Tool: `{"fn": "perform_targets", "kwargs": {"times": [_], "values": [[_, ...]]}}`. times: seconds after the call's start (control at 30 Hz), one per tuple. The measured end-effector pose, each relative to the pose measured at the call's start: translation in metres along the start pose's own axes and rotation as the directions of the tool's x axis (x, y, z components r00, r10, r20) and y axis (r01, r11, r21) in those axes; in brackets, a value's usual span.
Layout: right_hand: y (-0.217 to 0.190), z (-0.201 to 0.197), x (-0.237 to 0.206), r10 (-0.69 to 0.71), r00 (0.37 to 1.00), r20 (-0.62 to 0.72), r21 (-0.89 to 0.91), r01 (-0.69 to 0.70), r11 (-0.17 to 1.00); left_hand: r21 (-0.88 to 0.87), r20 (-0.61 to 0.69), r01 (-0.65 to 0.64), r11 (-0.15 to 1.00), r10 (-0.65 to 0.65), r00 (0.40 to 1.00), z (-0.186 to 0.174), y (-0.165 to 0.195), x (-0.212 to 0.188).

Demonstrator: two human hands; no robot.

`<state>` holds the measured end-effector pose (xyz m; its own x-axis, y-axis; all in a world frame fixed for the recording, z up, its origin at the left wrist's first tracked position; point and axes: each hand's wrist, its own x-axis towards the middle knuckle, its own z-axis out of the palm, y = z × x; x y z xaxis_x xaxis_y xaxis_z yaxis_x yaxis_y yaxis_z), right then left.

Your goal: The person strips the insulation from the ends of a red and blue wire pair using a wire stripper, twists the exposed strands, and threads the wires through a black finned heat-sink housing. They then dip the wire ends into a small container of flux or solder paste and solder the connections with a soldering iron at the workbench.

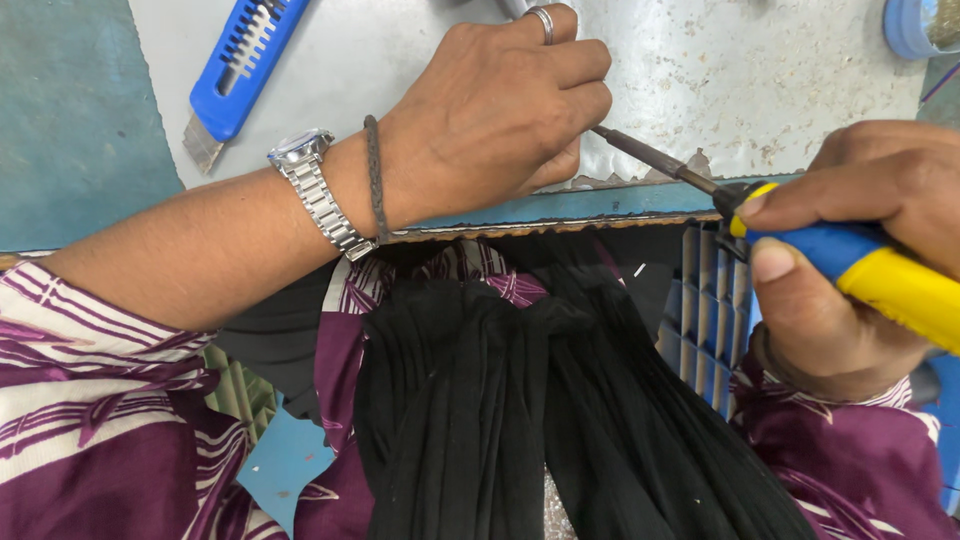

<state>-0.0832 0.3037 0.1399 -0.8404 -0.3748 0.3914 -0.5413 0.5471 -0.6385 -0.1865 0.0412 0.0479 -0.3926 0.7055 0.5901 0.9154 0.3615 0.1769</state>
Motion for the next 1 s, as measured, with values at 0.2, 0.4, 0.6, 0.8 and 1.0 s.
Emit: {"fn": "perform_targets", "kwargs": {"times": [0.2, 0.4, 0.6, 0.8, 1.0], "values": [[0.0, -0.01, 0.01, -0.037, 0.994, 0.106, -0.039, 0.041, 0.998, -0.007, -0.025, -0.012, 1.0, 0.012, 1.0, -0.002, 0.001, 0.001], [0.025, -0.008, -0.028, 0.01, 0.978, -0.206, 0.08, 0.006, 0.997, -0.003, -0.021, -0.01, 1.0, 0.01, 1.0, -0.002, 0.0, 0.001], [0.1, -0.023, -0.109, 0.077, 0.819, -0.569, 0.281, 0.105, 0.954, -0.009, -0.012, -0.022, 1.0, 0.021, 1.0, -0.002, -0.001, 0.0], [0.172, -0.059, -0.179, 0.146, 0.779, -0.61, 0.374, 0.12, 0.919, -0.027, -0.007, -0.036, 0.999, 0.036, 0.999, -0.003, -0.003, -0.001], [0.167, -0.062, -0.176, 0.233, 0.692, -0.684, 0.358, 0.04, 0.933, -0.034, -0.008, -0.051, 0.998, 0.05, 0.999, -0.008, -0.003, 0.001]]}}
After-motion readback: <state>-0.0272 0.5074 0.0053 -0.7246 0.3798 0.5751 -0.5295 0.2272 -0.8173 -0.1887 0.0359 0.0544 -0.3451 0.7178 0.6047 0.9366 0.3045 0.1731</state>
